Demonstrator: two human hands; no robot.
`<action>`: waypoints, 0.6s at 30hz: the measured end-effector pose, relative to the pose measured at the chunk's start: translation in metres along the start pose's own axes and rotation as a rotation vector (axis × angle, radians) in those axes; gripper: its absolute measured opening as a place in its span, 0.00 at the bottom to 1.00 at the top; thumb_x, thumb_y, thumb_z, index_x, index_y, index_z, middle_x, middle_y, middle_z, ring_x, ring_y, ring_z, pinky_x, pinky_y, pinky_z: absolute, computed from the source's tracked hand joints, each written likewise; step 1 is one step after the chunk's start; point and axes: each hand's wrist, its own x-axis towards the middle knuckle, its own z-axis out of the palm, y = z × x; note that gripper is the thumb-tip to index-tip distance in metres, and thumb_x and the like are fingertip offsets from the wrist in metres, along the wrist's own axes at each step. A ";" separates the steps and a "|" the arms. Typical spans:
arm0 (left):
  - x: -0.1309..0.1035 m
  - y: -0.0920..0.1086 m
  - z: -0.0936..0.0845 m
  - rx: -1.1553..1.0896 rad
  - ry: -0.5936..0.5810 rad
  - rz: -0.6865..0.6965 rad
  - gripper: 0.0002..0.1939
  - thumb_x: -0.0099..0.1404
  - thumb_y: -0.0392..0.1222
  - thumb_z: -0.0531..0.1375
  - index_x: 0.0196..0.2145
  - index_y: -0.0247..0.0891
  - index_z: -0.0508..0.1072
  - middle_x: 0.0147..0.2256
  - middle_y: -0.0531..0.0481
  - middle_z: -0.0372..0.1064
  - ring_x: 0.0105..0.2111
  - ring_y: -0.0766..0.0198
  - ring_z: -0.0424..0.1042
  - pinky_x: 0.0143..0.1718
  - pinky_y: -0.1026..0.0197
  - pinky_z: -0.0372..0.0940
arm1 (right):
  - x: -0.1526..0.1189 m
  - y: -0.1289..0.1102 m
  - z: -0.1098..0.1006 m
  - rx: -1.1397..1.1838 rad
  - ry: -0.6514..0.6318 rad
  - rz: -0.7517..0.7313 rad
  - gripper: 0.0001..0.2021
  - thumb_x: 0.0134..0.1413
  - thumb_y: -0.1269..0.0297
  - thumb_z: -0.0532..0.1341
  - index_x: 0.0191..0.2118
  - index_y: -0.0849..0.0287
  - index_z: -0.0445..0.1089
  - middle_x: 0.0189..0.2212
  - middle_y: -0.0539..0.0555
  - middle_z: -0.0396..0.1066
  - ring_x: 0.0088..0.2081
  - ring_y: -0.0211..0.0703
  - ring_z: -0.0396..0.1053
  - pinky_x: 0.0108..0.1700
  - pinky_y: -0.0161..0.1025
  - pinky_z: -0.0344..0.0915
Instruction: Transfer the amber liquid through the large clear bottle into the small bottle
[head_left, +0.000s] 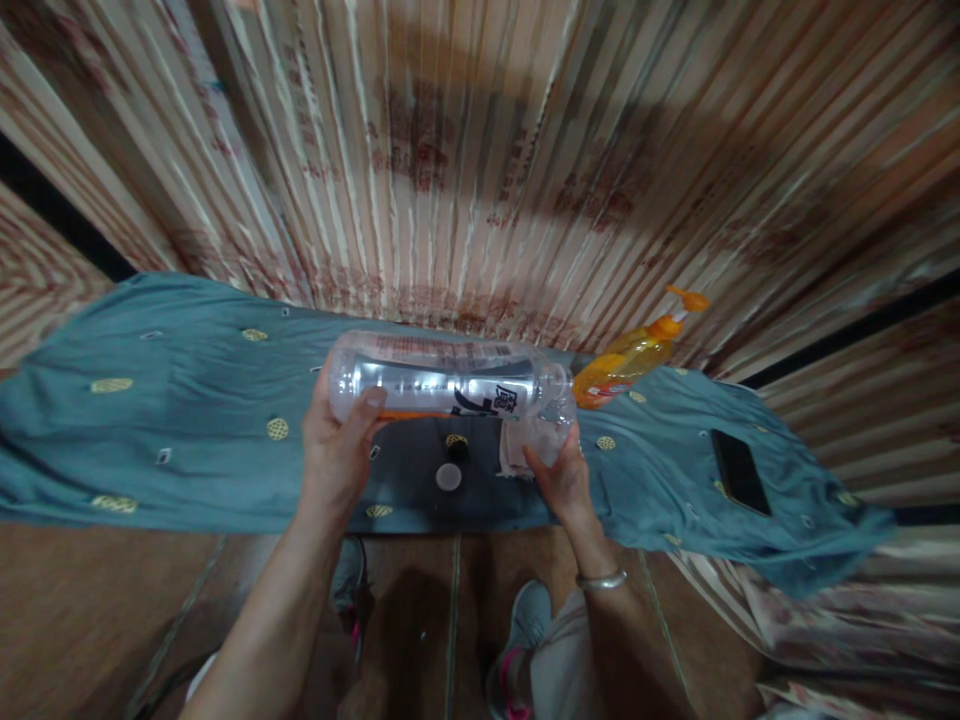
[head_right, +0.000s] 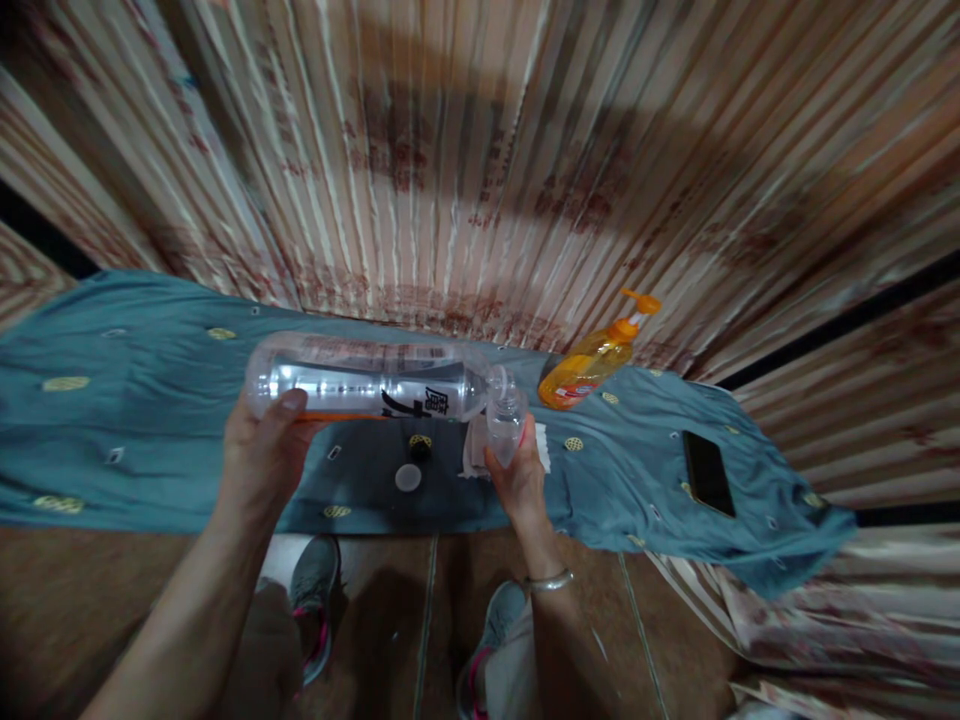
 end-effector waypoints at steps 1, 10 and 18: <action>0.000 0.000 0.000 -0.001 0.003 -0.005 0.32 0.52 0.57 0.72 0.52 0.46 0.72 0.46 0.46 0.77 0.43 0.48 0.79 0.38 0.51 0.79 | 0.000 0.000 0.000 -0.001 -0.003 0.007 0.41 0.50 0.54 0.64 0.67 0.65 0.52 0.52 0.68 0.75 0.50 0.60 0.76 0.49 0.54 0.73; 0.000 0.000 0.001 -0.024 0.004 0.004 0.31 0.53 0.55 0.71 0.53 0.46 0.72 0.48 0.46 0.77 0.45 0.49 0.79 0.40 0.49 0.79 | 0.000 0.002 0.001 -0.009 0.012 0.003 0.42 0.50 0.54 0.64 0.68 0.66 0.51 0.53 0.68 0.74 0.52 0.62 0.76 0.50 0.54 0.73; -0.001 0.001 0.002 -0.018 0.007 -0.005 0.32 0.53 0.55 0.71 0.53 0.46 0.72 0.48 0.46 0.77 0.45 0.49 0.79 0.40 0.50 0.79 | -0.002 -0.003 -0.001 -0.023 -0.006 0.027 0.40 0.51 0.55 0.64 0.68 0.62 0.53 0.53 0.66 0.75 0.49 0.60 0.77 0.48 0.52 0.74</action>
